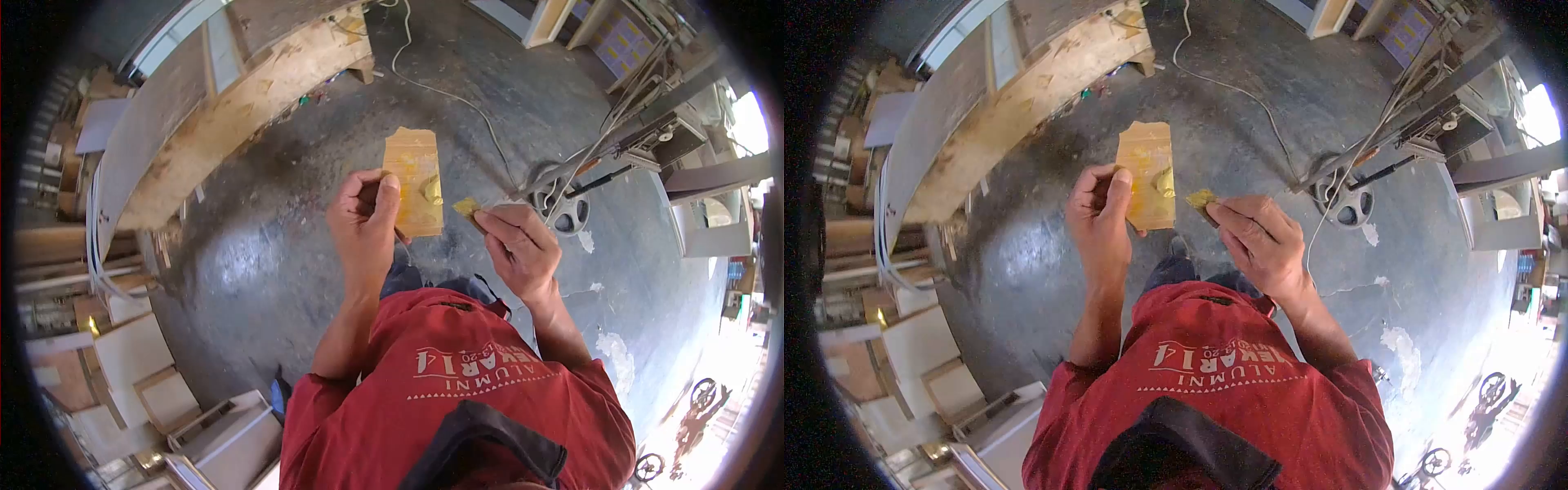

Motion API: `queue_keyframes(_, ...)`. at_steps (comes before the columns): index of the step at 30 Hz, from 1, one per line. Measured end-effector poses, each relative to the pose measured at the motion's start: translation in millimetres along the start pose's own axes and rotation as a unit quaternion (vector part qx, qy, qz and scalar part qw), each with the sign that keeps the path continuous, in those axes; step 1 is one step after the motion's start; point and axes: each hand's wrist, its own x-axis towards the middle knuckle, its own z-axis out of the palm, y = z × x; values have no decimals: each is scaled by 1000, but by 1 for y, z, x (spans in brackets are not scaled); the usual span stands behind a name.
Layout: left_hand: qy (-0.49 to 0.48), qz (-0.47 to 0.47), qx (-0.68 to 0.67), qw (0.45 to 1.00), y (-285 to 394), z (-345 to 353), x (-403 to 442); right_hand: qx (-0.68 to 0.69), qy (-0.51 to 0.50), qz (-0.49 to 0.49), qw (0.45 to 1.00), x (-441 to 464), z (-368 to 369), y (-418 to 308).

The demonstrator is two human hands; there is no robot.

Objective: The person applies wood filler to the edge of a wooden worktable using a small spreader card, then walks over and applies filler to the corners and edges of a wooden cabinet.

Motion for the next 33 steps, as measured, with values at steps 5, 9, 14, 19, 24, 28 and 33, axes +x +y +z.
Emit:
queue_keyframes(5, -51, 17, 47, 997, 2, 49, 120, -76, -15, -43, 996, 92, 18, 73)
queue_keyframes(9, -99, 19, 72, 992, -22, 85, 204, -59, -36, -7, 998, 126, 23, 147)
queue_keyframes(14, -141, 42, 86, 985, -57, 158, 325, -68, 24, 1, 997, 184, 44, 280)
queue_keyframes(19, -156, 43, 75, 984, -84, 241, 437, -109, -40, 32, 993, 259, 18, 389)
queue_keyframes(24, -103, 14, 97, 990, -98, 303, 546, 10, -119, 87, 989, 325, 4, 501)
queue_keyframes(28, -15, 13, 16, 1000, -121, 328, 661, 148, -29, 204, 967, 359, 22, 600)
queue_keyframes(33, -40, -17, -40, 998, -201, 329, 822, 141, 44, 311, 939, 397, 54, 731)
